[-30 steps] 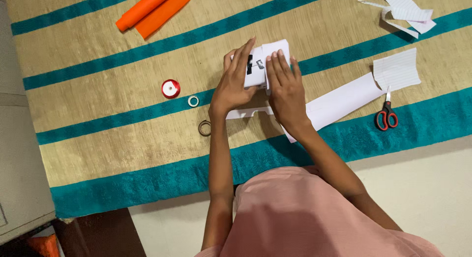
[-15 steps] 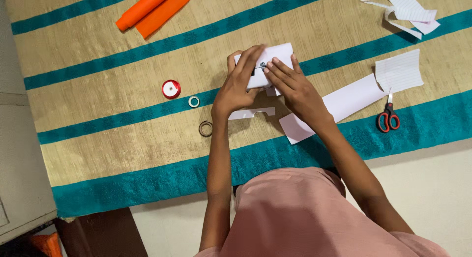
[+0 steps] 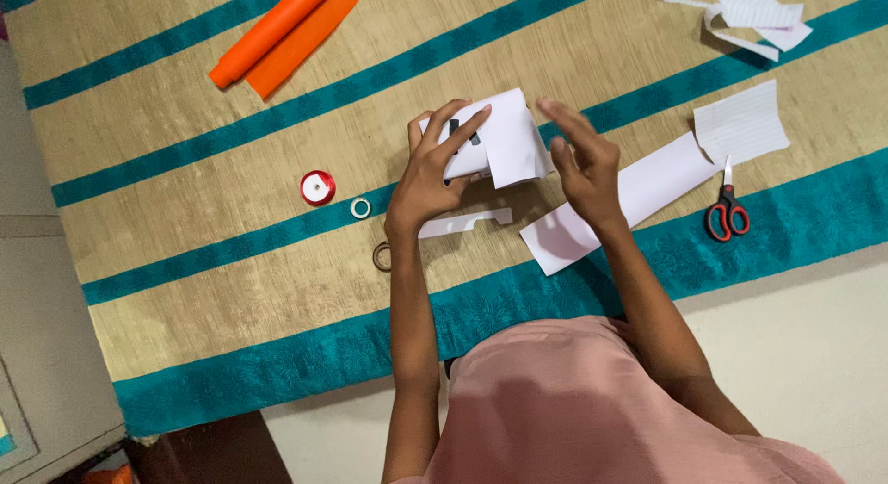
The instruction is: The person folds a white paper sheet around a small box, secures it with black tape, and trims excess paper with scissors. They then cut and apply additional tape pieces to reinforce the box structure.
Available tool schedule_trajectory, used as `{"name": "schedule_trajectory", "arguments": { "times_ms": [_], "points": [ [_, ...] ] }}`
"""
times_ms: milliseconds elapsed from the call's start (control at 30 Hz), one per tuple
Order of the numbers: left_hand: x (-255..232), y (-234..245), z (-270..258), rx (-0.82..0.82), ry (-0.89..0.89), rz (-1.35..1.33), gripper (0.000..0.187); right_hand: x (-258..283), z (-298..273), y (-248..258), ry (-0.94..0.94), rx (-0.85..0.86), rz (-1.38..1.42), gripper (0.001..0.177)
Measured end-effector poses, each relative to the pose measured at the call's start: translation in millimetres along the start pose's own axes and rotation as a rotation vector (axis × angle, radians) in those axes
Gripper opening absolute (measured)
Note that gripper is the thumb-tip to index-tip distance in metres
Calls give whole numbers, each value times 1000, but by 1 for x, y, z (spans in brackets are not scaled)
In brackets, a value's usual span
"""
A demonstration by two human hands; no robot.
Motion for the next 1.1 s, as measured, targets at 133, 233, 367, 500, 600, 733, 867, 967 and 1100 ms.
{"name": "schedule_trajectory", "arguments": {
  "times_ms": [133, 233, 367, 500, 600, 733, 867, 967, 1100],
  "points": [
    [0, -2, 1, 16, 3, 17, 98, -16, -5, -11, -93, 63, -96, 55],
    [3, 3, -1, -7, -23, 38, 97, -10, -10, -30, -16, 113, -150, 66],
    [11, 10, -10, 19, -31, 41, 93, 7, -13, -43, 133, 130, -330, 77],
    [15, 20, -18, 110, -65, -16, 83, 21, -20, -54, 195, 123, -250, 88],
    [14, 25, -17, 122, -2, 46, 76, 23, -28, -60, 188, 91, -261, 89],
    [-3, 22, -12, 89, 64, 231, 76, 15, -36, -67, 132, 37, -292, 94],
    [-24, 15, -4, 88, -4, 298, 97, 9, -37, -73, 177, -57, -340, 88],
    [-23, 9, 2, 220, 62, 366, 99, 6, -41, -74, 185, -64, -322, 88],
    [-20, 11, 1, 184, 62, 393, 90, 6, -40, -75, 203, -72, -330, 86]
  ]
}}
Point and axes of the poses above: each hand's wrist, its own z-axis towards the middle knuckle, its own y-axis out of the back of the hand, x = y × z, the point moved 4 cm from there along z, towards the middle knuckle, and after that the axes turned 1 degree about y, right-handed, at the moved point
